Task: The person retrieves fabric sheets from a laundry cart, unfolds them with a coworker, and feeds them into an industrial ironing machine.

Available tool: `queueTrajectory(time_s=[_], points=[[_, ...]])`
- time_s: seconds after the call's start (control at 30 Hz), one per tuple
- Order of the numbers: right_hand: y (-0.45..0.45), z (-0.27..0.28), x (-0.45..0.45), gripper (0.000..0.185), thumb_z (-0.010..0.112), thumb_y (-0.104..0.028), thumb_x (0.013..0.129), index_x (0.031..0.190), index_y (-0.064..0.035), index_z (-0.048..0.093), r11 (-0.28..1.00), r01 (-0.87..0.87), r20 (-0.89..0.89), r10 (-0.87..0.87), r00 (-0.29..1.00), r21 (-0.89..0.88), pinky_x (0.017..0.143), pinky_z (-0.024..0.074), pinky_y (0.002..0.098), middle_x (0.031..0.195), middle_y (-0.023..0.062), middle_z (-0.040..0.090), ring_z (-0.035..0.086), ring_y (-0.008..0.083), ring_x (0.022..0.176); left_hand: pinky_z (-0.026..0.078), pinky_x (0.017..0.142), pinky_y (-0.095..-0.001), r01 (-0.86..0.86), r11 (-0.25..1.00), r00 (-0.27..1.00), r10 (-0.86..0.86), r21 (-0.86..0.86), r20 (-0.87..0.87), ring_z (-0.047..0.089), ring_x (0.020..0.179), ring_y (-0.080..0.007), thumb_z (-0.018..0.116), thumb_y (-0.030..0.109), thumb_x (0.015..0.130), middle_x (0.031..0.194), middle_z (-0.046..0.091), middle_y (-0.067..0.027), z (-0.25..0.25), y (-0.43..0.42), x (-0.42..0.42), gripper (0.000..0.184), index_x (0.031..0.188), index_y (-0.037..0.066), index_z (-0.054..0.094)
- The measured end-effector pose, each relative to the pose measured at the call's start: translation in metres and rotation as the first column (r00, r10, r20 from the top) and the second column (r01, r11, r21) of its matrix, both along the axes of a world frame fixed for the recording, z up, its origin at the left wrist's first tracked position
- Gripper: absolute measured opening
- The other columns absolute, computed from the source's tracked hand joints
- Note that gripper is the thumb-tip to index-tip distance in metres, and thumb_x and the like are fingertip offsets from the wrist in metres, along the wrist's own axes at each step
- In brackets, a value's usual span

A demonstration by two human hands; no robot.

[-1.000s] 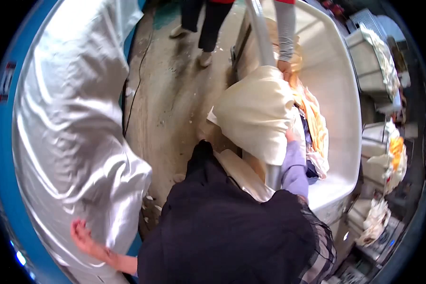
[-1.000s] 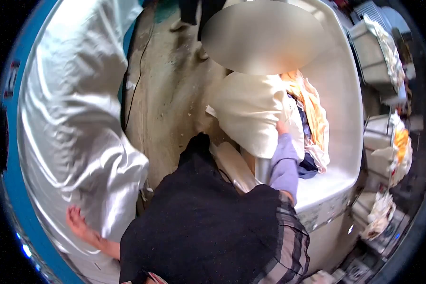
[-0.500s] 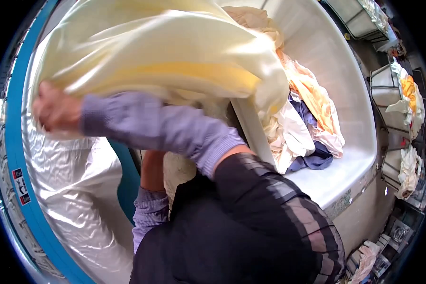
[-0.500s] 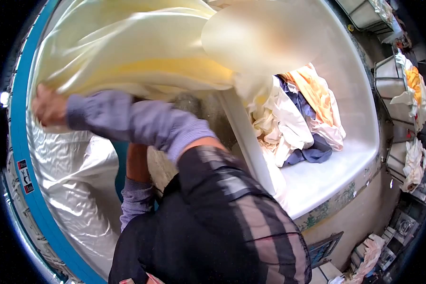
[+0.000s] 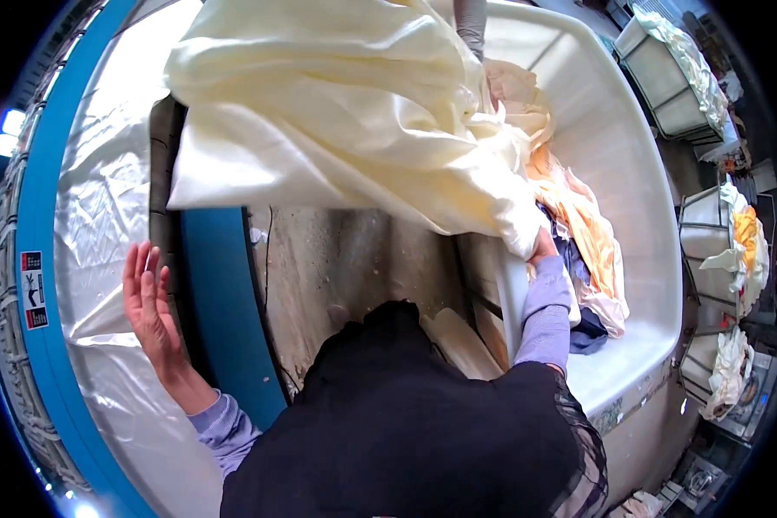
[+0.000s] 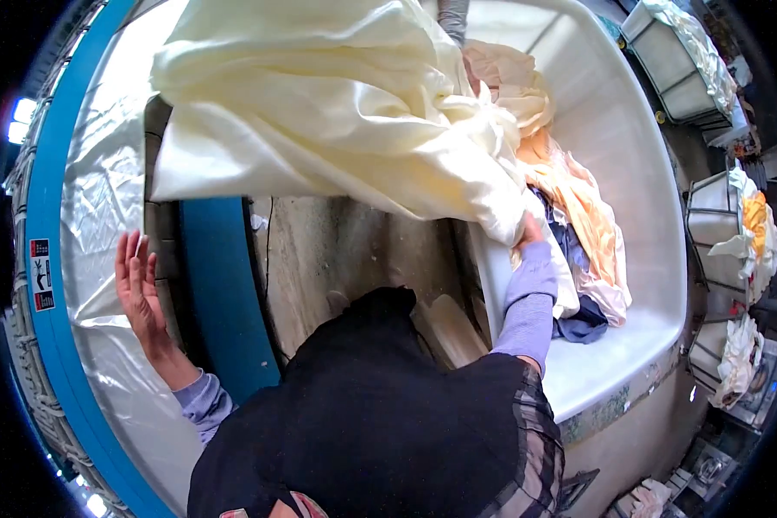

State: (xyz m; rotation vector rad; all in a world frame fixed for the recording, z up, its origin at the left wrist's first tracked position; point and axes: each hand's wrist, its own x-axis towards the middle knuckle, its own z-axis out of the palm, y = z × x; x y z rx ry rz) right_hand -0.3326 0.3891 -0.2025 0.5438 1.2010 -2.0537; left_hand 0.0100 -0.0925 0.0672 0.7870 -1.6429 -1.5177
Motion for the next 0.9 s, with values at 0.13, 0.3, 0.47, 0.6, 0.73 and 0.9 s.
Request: queueTrajectory(time_s=[0.13,0.3,0.47,0.6,0.73,0.9], points=[[-0.035,0.031,0.005,0.034,0.052,-0.022,0.082,0.108,0.0003,0.052,0.974,-0.041,-0.276,0.103,0.956,0.221,0.077,0.045,0.0271,0.098,0.0069,0.057,0.054,0.0162,0.091,0.04,0.082,-0.0252,0.292,0.935,0.935,-0.323,0.201,0.147,0.054,0.094,-0.0147,0.049,0.015,0.087,0.108,0.056,-0.0058,-0.011,0.008,0.008,0.032,0.117,0.004,0.047],[-0.142,0.174,0.025,0.023,0.044,-0.02,0.083,0.093,-0.0031,0.056,0.919,0.042,-0.833,0.335,0.44,0.391,0.074,0.0423,0.0228,0.088,0.0053,0.056,0.052,0.0119,0.08,0.045,0.079,-0.0286,0.538,0.71,0.724,-0.665,0.454,0.182,0.056,0.094,-0.0186,0.05,0.021,0.086,0.104,0.056,-0.012,-0.072,0.054,0.01,0.038,0.118,0.002,0.046],[-0.346,0.237,0.16,0.018,0.041,-0.019,0.082,0.093,-0.0069,0.049,0.621,-0.705,-0.89,0.027,0.455,-0.342,0.061,0.0423,0.024,0.079,0.0013,0.049,0.047,0.0111,0.07,0.037,0.094,-0.0403,0.814,0.44,0.579,-0.553,0.38,-0.599,0.033,0.122,-0.0259,0.051,0.04,0.083,0.133,0.032,-0.0138,-0.084,0.098,-0.031,0.068,0.133,0.004,0.023],[-0.377,0.323,0.237,0.021,0.052,-0.015,0.079,0.098,-0.0062,0.047,0.484,-0.875,-0.994,0.098,0.036,0.016,0.067,0.0439,0.0335,0.085,0.0115,0.053,0.055,0.0213,0.077,0.03,0.099,-0.0405,0.825,0.402,0.551,-0.413,0.398,-0.726,0.033,0.121,-0.026,0.045,0.038,0.085,0.131,0.036,-0.0112,-0.179,0.013,0.073,0.057,0.129,0.004,0.032],[-0.286,0.29,0.147,0.055,0.064,-0.017,0.076,0.121,-0.0019,0.037,0.802,-0.594,-0.963,-0.206,-0.174,-0.065,0.086,0.0423,0.037,0.12,0.0163,0.043,0.049,0.0303,0.105,0.031,0.098,-0.0408,0.289,0.769,0.841,0.081,0.571,-0.535,0.041,0.115,-0.0262,0.04,0.024,0.089,0.124,0.044,-0.0128,-0.057,0.028,0.091,0.039,0.123,0.004,0.042],[-0.116,0.114,-0.024,0.072,0.058,-0.034,0.078,0.132,-0.0006,0.024,0.204,0.407,-0.356,0.869,0.344,0.891,0.1,0.0259,0.035,0.132,0.021,0.03,0.031,0.0302,0.122,0.037,0.094,-0.0416,-0.072,0.658,0.879,0.397,0.749,-0.264,0.048,0.108,-0.0254,0.044,0.024,0.087,0.118,0.05,-0.0113,-0.093,0.042,0.128,0.039,0.12,0.004,0.044]])
